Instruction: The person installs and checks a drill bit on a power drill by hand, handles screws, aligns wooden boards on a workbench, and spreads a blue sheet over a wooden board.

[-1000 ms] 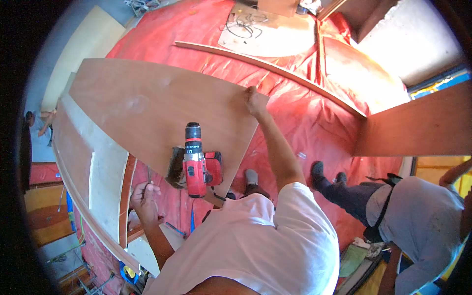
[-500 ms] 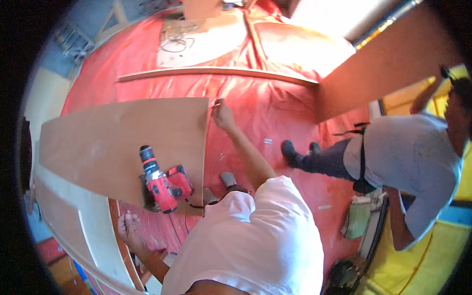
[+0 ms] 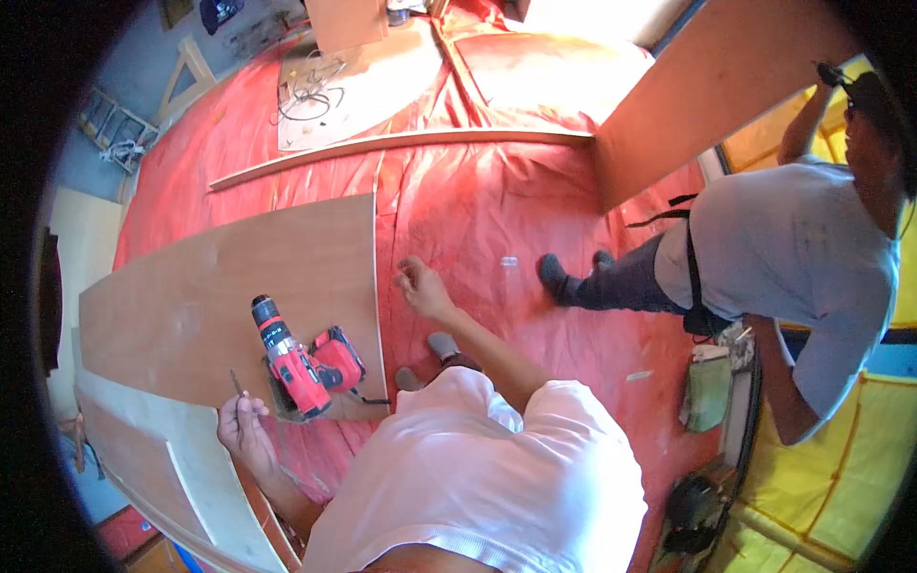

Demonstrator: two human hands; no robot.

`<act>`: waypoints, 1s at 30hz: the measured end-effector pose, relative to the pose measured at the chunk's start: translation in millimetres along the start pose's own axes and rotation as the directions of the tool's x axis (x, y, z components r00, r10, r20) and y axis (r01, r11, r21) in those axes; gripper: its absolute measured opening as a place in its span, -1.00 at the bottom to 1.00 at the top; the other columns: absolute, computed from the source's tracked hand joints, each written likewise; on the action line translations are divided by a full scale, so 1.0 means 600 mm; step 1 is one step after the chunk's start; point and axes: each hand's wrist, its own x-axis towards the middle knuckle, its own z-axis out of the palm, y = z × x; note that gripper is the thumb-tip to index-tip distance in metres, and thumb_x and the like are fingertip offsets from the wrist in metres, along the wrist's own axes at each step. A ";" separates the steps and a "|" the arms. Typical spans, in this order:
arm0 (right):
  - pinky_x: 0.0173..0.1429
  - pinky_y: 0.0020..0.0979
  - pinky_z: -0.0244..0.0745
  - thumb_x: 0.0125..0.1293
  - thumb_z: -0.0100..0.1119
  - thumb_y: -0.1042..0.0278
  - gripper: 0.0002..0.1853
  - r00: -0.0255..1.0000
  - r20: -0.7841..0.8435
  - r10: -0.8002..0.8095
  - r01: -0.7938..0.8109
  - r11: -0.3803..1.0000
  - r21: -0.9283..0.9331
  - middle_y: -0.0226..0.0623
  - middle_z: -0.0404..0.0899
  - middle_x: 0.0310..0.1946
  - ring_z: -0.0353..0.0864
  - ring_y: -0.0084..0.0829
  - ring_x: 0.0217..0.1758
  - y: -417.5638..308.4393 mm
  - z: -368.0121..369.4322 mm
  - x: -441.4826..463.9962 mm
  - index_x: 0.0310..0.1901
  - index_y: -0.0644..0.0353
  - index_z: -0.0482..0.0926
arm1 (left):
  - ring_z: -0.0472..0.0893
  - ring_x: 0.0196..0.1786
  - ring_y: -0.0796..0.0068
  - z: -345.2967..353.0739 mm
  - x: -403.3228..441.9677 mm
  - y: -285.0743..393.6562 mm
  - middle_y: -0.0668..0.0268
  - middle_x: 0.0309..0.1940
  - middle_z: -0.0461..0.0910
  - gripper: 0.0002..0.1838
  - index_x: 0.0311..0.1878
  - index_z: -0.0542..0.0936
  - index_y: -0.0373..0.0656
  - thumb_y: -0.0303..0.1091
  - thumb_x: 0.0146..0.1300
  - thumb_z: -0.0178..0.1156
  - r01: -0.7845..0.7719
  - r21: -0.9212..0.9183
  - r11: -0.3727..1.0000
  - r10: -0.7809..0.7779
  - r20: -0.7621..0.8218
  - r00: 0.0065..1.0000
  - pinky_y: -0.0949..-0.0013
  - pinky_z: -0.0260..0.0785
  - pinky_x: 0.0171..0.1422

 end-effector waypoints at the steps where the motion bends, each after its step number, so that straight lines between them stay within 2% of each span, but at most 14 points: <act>1: -0.23 -0.37 0.47 0.32 0.02 0.35 -0.81 1.000 0.004 -0.022 0.021 0.999 0.038 -0.25 0.54 -0.42 0.58 -0.43 -0.30 -0.031 -0.002 -0.003 -0.13 0.27 0.40 | 0.46 -0.45 0.58 0.003 0.000 0.004 0.27 -0.48 0.54 -0.83 -0.19 0.51 -0.35 -0.42 0.27 0.13 -0.003 -0.017 1.000 0.003 0.014 1.000 0.51 0.35 -0.28; 4: -0.21 -0.46 0.45 0.32 0.06 0.33 -0.78 0.962 0.238 -0.136 0.040 0.929 0.368 -0.35 0.51 -0.36 0.50 -0.57 -0.26 -0.207 0.000 -0.044 -0.09 0.28 0.43 | 0.49 -0.45 0.60 0.023 -0.004 0.020 0.29 -0.49 0.56 -0.86 -0.21 0.53 -0.36 -0.47 0.24 0.15 0.007 0.067 0.998 -0.011 0.057 0.998 0.53 0.38 -0.30; 6: -0.21 -0.47 0.45 0.31 0.11 0.31 -0.69 0.897 0.353 -0.264 0.099 0.901 0.423 -0.38 0.53 -0.32 0.50 -0.58 -0.25 -0.290 0.010 -0.076 0.03 0.24 0.42 | 0.51 -0.45 0.61 0.045 -0.006 0.029 0.29 -0.49 0.57 -0.88 -0.22 0.53 -0.36 -0.49 0.22 0.16 0.012 0.113 0.994 -0.027 0.134 0.991 0.54 0.40 -0.29; 9: -0.20 -0.49 0.45 0.29 0.14 0.35 -0.67 0.799 0.510 -0.319 0.097 0.905 0.414 -0.38 0.56 -0.32 0.50 -0.62 -0.27 -0.393 0.008 -0.115 0.05 0.23 0.44 | 0.53 -0.43 0.63 0.078 -0.011 0.046 0.30 -0.48 0.58 -0.89 -0.23 0.54 -0.36 -0.53 0.19 0.20 0.044 0.153 0.987 -0.075 0.198 0.977 0.54 0.43 -0.29; 12: -0.18 -0.55 0.44 0.30 0.13 0.41 -0.73 0.788 0.445 -0.425 0.190 0.856 0.481 -0.38 0.55 -0.16 0.48 -0.67 -0.22 -0.370 0.049 -0.125 0.02 0.26 0.49 | 0.55 -0.41 0.62 0.091 -0.016 0.049 0.29 -0.47 0.59 -0.88 -0.24 0.54 -0.37 -0.55 0.16 0.23 0.066 0.124 0.990 -0.094 0.233 0.968 0.53 0.44 -0.27; 15: -0.19 -0.54 0.45 0.30 0.13 0.41 -0.78 0.806 0.523 -0.277 -0.017 0.873 0.488 -0.36 0.57 -0.24 0.49 -0.67 -0.26 -0.373 0.046 -0.132 -0.06 0.28 0.54 | 0.54 -0.41 0.62 0.087 -0.017 0.042 0.29 -0.46 0.59 -0.87 -0.24 0.54 -0.36 -0.55 0.15 0.23 0.076 0.120 0.990 -0.107 0.269 0.957 0.53 0.44 -0.26; 18: -0.17 -0.53 0.44 0.29 0.15 0.40 -0.79 0.822 0.513 -0.246 -0.077 0.845 0.530 -0.36 0.58 -0.30 0.48 -0.67 -0.25 -0.367 0.046 -0.137 -0.10 0.30 0.56 | 0.54 -0.41 0.62 0.087 -0.019 0.037 0.29 -0.45 0.59 -0.87 -0.23 0.55 -0.35 -0.54 0.16 0.24 0.060 0.129 0.990 -0.095 0.280 0.955 0.53 0.44 -0.26; 21: -0.17 -0.51 0.44 0.26 0.17 0.41 -0.81 0.841 0.444 -0.310 0.055 0.864 0.501 -0.33 0.59 -0.30 0.51 -0.62 -0.26 -0.360 0.045 -0.138 -0.14 0.30 0.58 | 0.55 -0.39 0.62 0.090 -0.018 0.041 0.30 -0.45 0.59 -0.85 -0.21 0.56 -0.35 -0.53 0.16 0.24 0.056 0.153 0.987 -0.099 0.290 0.952 0.54 0.43 -0.26; 27: -0.19 -0.49 0.43 0.23 0.20 0.42 -0.81 0.817 0.304 -0.491 0.299 0.810 0.505 -0.27 0.58 -0.37 0.54 -0.55 -0.30 -0.353 0.044 -0.133 -0.15 0.27 0.59 | 0.57 -0.39 0.62 0.092 -0.014 0.035 0.30 -0.43 0.61 -0.82 -0.18 0.56 -0.36 -0.49 0.18 0.23 0.057 0.133 0.990 -0.097 0.316 0.944 0.55 0.43 -0.26; 30: -0.19 -0.50 0.43 0.23 0.20 0.44 -0.81 0.817 0.332 -0.471 0.254 0.811 0.527 -0.31 0.58 -0.39 0.54 -0.58 -0.31 -0.352 0.042 -0.131 -0.14 0.27 0.59 | 0.57 -0.40 0.62 0.095 -0.011 0.040 0.29 -0.44 0.61 -0.82 -0.18 0.56 -0.37 -0.47 0.19 0.23 0.045 0.197 0.979 -0.109 0.327 0.939 0.55 0.43 -0.26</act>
